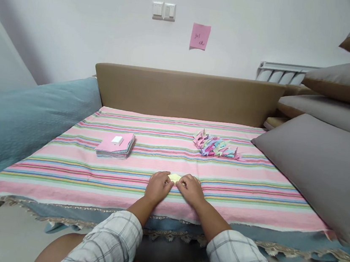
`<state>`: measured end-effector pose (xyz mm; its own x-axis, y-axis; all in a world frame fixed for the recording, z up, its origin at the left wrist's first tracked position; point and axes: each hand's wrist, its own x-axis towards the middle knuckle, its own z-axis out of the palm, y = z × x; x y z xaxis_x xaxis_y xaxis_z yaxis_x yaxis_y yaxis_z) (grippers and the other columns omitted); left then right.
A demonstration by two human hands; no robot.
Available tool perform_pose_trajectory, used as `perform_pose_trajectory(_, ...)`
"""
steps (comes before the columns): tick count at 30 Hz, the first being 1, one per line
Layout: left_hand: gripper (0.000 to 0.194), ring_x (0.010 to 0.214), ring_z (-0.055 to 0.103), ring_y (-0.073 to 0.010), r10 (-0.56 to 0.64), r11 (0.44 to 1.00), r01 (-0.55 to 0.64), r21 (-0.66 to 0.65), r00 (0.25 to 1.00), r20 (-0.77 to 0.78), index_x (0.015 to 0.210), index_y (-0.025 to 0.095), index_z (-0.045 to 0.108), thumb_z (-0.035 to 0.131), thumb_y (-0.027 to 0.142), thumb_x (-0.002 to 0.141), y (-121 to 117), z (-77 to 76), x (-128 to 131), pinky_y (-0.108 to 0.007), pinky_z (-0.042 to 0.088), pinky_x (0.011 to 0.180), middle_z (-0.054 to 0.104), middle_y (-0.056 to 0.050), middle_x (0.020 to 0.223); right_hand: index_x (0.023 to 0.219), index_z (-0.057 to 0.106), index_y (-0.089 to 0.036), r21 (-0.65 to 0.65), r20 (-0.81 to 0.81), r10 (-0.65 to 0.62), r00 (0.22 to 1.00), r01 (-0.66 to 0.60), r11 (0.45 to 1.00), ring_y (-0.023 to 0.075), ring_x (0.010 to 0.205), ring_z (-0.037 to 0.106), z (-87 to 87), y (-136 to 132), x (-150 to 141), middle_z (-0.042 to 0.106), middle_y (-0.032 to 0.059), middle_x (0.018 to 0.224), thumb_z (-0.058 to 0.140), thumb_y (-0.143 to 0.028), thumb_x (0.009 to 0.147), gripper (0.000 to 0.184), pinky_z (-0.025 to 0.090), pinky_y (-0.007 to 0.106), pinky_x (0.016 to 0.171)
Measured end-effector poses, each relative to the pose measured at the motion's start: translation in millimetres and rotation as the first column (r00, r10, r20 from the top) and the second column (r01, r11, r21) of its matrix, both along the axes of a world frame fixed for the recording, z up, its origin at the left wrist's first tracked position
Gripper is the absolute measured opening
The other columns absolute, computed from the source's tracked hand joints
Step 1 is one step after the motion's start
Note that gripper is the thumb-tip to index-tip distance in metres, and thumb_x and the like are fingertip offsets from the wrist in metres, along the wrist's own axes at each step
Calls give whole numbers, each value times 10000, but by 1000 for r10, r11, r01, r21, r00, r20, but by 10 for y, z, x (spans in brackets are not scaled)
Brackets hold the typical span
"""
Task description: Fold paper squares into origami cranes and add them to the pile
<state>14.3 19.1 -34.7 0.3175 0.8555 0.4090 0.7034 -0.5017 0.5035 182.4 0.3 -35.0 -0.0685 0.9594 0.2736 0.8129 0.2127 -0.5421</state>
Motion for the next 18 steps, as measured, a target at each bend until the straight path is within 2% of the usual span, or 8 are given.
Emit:
perform_pose_trajectory(14,114,994,586,-216,88,987,-83,-136,996,34,604,186,612,650,246,694,74,41,59,-363,413,906,682,-60,1040,684,586,-208,-35,12,-97,995,98,995,157,821,516,-35,55,-61,594,-3,807,595,-334,774,155,289,269,738)
perform_pose_trajectory(18,108,981,586,-210,107,983,-102,-150,994,22,603,184,598,650,231,685,74,43,77,-356,412,893,678,-58,1044,839,608,-223,-41,-45,-86,995,85,996,161,836,527,-32,50,-45,605,-2,846,600,-320,771,119,308,276,757)
